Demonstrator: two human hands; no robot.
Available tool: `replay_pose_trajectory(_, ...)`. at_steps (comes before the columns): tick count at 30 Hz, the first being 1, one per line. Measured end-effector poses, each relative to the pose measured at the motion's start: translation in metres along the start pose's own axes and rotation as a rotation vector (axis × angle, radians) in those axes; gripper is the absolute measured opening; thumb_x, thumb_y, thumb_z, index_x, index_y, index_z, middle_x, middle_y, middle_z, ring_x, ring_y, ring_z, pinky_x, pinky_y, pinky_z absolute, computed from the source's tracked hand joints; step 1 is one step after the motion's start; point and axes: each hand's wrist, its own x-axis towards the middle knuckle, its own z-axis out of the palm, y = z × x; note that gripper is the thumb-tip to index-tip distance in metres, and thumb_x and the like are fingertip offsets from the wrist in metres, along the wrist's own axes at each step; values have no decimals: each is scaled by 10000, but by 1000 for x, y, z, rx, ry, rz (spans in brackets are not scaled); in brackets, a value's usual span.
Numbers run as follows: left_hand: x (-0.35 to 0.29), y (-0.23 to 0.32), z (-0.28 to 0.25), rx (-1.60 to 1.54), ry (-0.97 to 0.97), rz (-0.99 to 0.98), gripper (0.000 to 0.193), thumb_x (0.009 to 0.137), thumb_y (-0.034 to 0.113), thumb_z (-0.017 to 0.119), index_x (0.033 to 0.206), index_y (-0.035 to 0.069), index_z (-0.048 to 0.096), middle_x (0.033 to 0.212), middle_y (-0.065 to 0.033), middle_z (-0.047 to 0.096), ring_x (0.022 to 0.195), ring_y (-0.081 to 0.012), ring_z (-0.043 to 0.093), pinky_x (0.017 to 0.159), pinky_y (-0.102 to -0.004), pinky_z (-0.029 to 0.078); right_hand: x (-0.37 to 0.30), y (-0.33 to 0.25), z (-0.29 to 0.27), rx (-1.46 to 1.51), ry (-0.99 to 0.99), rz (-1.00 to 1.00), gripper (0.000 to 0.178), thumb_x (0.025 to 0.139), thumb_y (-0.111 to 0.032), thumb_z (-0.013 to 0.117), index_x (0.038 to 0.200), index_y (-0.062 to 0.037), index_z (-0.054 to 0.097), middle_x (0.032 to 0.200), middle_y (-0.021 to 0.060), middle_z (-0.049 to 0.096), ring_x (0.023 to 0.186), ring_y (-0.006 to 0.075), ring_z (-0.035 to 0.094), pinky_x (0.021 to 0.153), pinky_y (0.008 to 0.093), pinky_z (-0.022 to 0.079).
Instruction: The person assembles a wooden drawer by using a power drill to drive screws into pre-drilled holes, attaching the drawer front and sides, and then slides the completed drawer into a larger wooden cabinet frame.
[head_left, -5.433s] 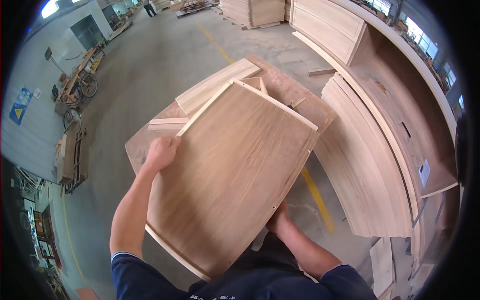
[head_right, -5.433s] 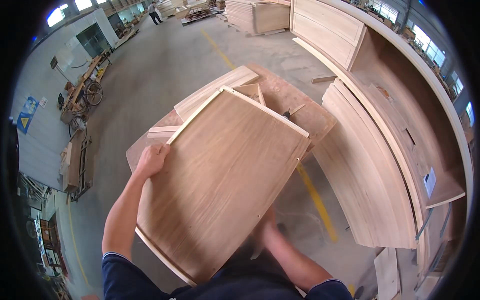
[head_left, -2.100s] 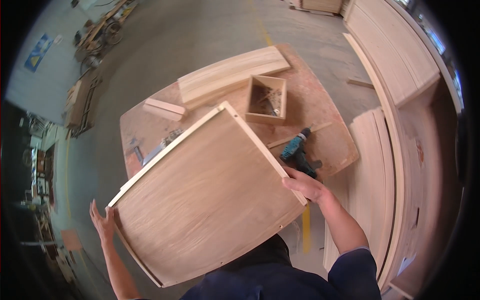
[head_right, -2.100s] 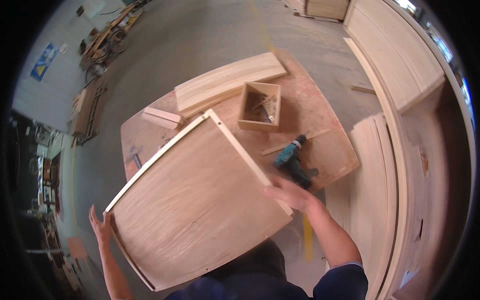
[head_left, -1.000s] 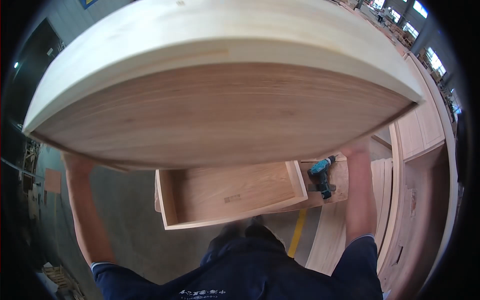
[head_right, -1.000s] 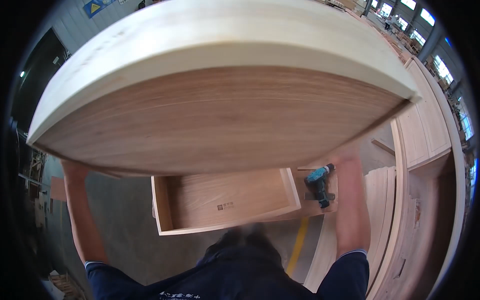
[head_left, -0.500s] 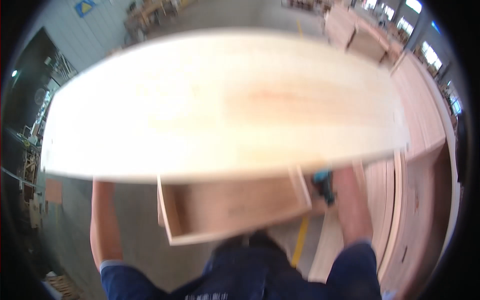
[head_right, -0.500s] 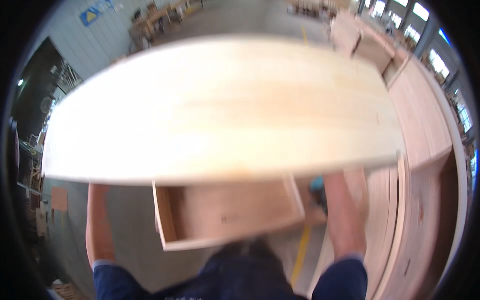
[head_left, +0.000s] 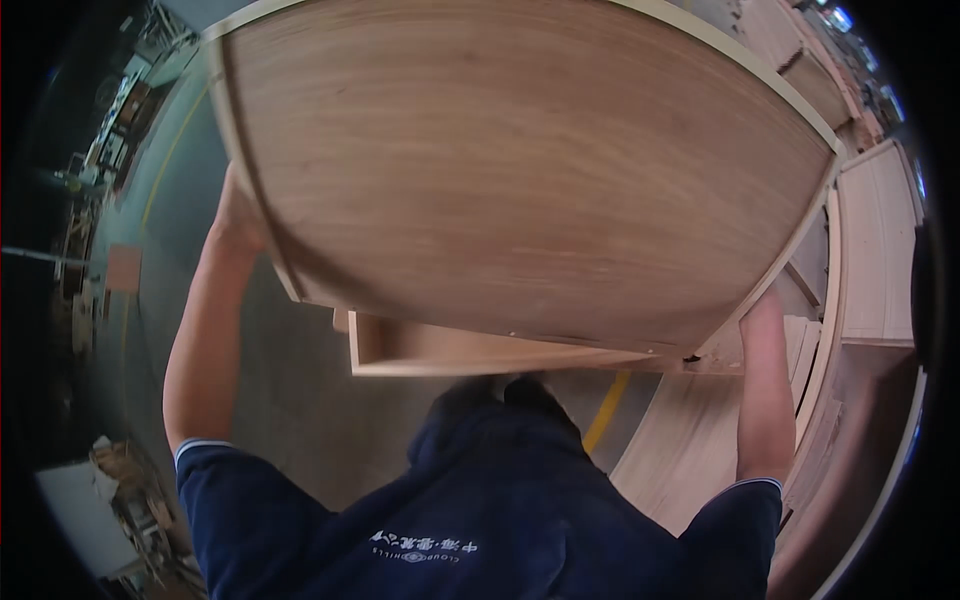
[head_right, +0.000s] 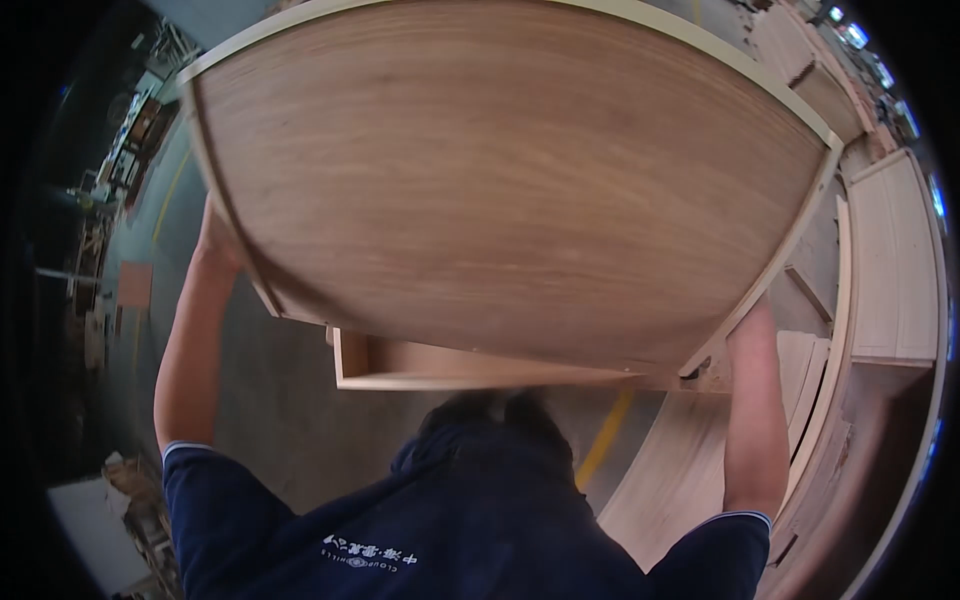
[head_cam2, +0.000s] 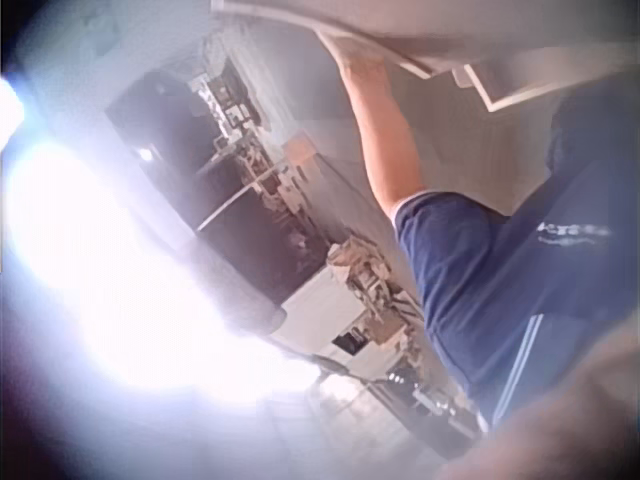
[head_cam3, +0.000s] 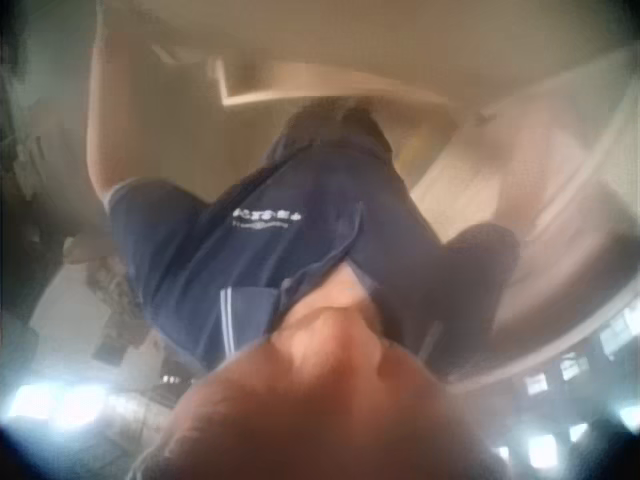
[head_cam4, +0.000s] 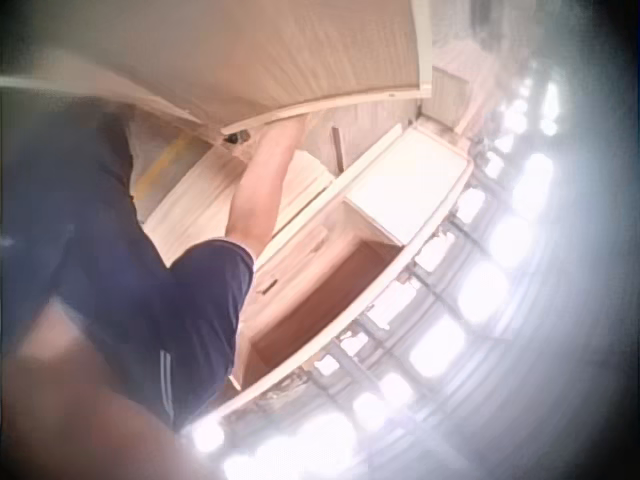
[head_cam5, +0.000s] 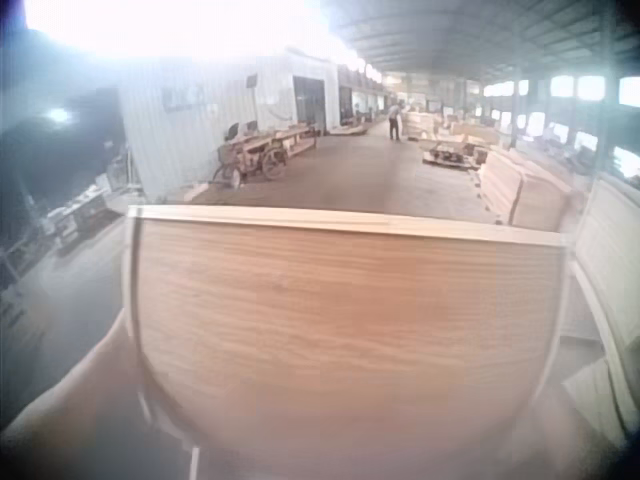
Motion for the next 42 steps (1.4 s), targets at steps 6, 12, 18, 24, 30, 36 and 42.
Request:
replay_pose_trajectory(6,-27,-12,13,-159,208,-395,831,974,715,447,1449,36,512,1370,-176,604,1203,-251,612,1058,-407,469,-4,11,19,11,24,51,601,1078,-465,409,1472,-15,460,1417,185,565,1245,294,600,1068,422,485)
replay_pose_trajectory(12,-33,-40,-5,85,168,-469,788,1016,625,392,1528,26,395,1512,-256,440,1351,-308,477,1138,-467,327,-2,9,41,-41,-34,125,575,1081,-435,410,1446,2,492,1390,187,591,1236,273,606,1060,416,489)
replay_pose_trajectory(18,-37,-54,-27,-75,63,-538,773,1018,571,480,1494,-35,423,1499,-229,460,1346,-268,481,1122,-417,364,-7,36,34,-184,153,182,596,1069,-457,451,1444,4,492,1393,165,586,1256,257,579,1073,398,464)
replay_pose_trajectory(24,-44,-65,-43,97,233,-527,689,1008,561,534,1430,17,543,1398,-206,566,1230,-276,574,1077,-413,426,-1,42,21,-257,253,141,636,1053,-544,444,1434,-40,517,1372,144,601,1236,246,585,1071,391,466)
replay_pose_trajectory(30,-65,-67,-29,60,204,-534,763,1004,633,465,1484,40,488,1455,-180,536,1279,-269,542,1064,-427,440,41,42,34,-71,57,1,651,1082,-536,339,1477,-35,468,1427,136,558,1282,248,552,1109,405,453)
replay_pose_trajectory(36,-94,-12,2,-249,209,-213,796,983,718,397,1433,72,512,1223,-108,671,1013,-264,684,859,-404,573,21,-13,46,-221,72,-371,613,1092,-483,343,1507,-39,419,1439,122,551,1271,241,581,1060,397,516)
replay_pose_trajectory(42,-81,51,-5,-295,98,335,1021,887,834,432,1575,87,325,1576,-110,424,1415,-315,419,1168,-524,336,39,-77,64,-26,85,-717,492,1067,-436,422,1327,-54,590,1183,108,678,1060,222,664,872,380,584)
